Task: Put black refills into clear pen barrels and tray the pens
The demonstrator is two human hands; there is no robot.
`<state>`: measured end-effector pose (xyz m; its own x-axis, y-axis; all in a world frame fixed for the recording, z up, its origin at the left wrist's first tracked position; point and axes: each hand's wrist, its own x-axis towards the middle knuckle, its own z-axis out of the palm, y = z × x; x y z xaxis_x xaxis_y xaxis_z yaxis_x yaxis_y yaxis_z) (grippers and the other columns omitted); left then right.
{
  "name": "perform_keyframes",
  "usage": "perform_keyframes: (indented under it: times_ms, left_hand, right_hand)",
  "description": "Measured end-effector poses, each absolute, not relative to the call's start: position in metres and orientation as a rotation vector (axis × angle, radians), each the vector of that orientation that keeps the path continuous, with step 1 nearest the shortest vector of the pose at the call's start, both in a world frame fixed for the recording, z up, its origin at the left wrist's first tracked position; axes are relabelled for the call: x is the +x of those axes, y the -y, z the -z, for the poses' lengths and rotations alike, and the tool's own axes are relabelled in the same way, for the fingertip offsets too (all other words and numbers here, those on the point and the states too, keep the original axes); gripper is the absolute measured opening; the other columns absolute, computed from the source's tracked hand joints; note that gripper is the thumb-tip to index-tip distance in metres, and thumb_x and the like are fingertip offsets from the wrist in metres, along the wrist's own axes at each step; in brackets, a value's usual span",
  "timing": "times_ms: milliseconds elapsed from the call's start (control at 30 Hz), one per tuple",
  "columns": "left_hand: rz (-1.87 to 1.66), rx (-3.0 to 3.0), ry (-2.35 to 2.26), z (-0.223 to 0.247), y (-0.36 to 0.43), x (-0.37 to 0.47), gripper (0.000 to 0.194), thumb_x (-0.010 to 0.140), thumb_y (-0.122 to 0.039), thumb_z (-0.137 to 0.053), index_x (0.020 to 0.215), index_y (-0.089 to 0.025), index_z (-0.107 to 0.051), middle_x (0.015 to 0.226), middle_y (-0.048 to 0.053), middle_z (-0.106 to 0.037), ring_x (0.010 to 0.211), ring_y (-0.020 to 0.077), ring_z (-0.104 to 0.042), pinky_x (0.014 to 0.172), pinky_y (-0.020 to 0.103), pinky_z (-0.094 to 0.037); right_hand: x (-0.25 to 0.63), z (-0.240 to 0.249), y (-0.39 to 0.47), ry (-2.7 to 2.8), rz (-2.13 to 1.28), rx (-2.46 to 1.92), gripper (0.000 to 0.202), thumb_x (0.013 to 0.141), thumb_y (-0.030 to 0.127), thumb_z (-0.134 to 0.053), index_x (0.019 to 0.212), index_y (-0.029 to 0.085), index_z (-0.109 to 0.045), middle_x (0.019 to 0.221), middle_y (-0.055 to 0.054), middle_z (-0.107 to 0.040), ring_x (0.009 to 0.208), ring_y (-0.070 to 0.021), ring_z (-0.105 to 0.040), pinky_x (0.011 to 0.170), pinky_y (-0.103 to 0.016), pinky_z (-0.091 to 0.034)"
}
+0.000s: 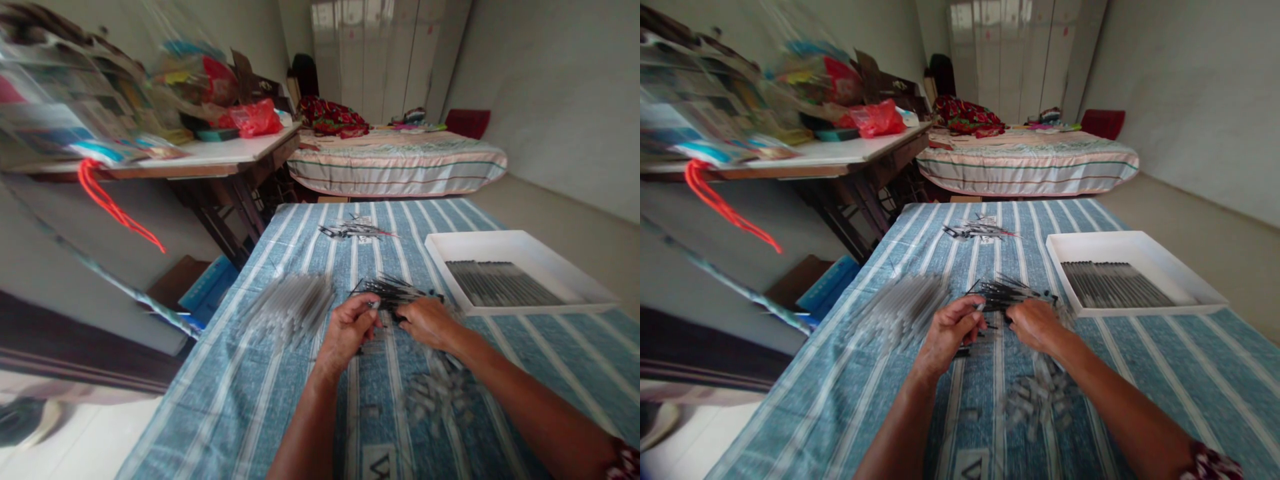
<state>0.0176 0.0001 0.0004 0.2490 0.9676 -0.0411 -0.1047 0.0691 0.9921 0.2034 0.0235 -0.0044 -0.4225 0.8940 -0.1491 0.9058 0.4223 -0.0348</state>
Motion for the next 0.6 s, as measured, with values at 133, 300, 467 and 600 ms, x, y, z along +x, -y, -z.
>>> perform_keyframes:
  times_ms: [133,300,467,600]
  left_hand:
    - [-1.018,1.203,-0.972,-0.002,0.001,0.018,0.026,0.075,-0.025,-0.058,0.1,-0.017,-0.061,0.061,-0.002,-0.06,0.043,0.0059,-0.044,0.042,0.018,-0.032]
    - [-1.013,1.209,-0.987,-0.003,0.002,0.019,0.024,0.074,-0.024,-0.059,0.097,-0.016,-0.062,0.059,-0.002,-0.06,0.042,0.0062,-0.044,0.041,0.018,-0.031]
    - [-0.973,1.184,-0.988,-0.001,0.003,0.021,0.026,0.074,-0.023,-0.058,0.1,-0.016,-0.061,0.062,-0.001,-0.061,0.043,0.0057,-0.044,0.04,0.017,-0.03]
    - [-0.95,1.176,-0.954,0.0,0.003,0.022,0.028,0.075,-0.026,-0.059,0.101,-0.016,-0.06,0.063,-0.002,-0.061,0.043,0.0053,-0.044,0.041,0.017,-0.03]
  right_hand:
    - [0.202,0.008,-0.025,-2.609,0.187,1.653,0.022,0.081,0.027,-0.049,0.083,0.02,-0.069,0.082,-0.009,-0.071,0.081,-0.0242,-0.066,0.066,-0.029,-0.043]
    - [0.211,0.011,-0.025,-2.848,0.672,1.769,0.021,0.08,0.023,-0.047,0.077,0.018,-0.068,0.07,-0.005,-0.069,0.066,-0.0172,-0.064,0.061,-0.025,-0.043]
    - [0.217,0.016,-0.013,-2.781,1.962,1.878,0.018,0.076,0.033,-0.058,0.08,0.016,-0.061,0.056,0.001,-0.064,0.039,-0.0096,-0.052,0.04,-0.02,-0.039]
    - [0.214,0.014,-0.004,-2.727,2.451,1.697,0.018,0.073,0.033,-0.065,0.078,0.015,-0.062,0.059,-0.002,-0.067,0.046,-0.0123,-0.059,0.044,-0.022,-0.045]
